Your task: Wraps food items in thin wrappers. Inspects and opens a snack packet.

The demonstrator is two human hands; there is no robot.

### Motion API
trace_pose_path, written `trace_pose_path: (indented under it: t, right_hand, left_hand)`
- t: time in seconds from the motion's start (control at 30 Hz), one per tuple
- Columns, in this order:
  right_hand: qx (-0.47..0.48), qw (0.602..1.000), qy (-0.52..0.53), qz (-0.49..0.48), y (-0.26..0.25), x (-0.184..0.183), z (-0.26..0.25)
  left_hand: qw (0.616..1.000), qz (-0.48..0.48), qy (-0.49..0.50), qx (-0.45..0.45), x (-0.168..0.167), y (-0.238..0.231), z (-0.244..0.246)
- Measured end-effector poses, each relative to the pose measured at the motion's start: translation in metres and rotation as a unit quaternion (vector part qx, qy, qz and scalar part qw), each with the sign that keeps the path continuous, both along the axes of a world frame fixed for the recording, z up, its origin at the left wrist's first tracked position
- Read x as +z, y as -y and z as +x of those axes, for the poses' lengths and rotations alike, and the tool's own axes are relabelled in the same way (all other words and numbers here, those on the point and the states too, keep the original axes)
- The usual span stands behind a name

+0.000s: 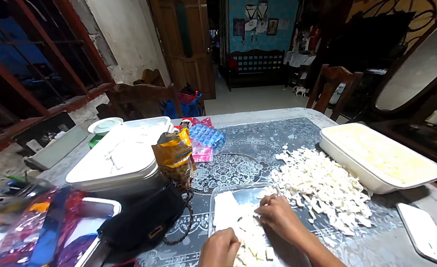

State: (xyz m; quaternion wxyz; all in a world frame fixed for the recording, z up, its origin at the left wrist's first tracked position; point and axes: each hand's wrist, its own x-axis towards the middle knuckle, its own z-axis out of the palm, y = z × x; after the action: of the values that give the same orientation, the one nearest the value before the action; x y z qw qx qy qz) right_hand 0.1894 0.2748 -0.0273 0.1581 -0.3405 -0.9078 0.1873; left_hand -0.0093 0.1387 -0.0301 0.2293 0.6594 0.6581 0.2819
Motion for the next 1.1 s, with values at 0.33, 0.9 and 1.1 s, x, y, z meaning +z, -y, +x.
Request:
trace_pose_path:
  t: [0.33, 0.9, 1.1]
  right_hand:
    - [-0.034, 0.991, -0.023, -0.126, 0.008, 0.014, -0.004]
    - [-0.019, 0.862, -0.369, -0.347, 0.038, 0.008, -0.023]
    - [0.132, 0.960, -0.244, -0.041, 0.040, -0.014, -0.025]
  left_hand:
    - [0.975, 0.012, 0.190, 0.111, 0.010, -0.006, -0.010]
    - [0.914, 0.053, 0.394, 0.078, 0.003, -0.001, 0.013]
    - [0.875, -0.053, 0.474, 0.084, 0.003, -0.006, 0.007]
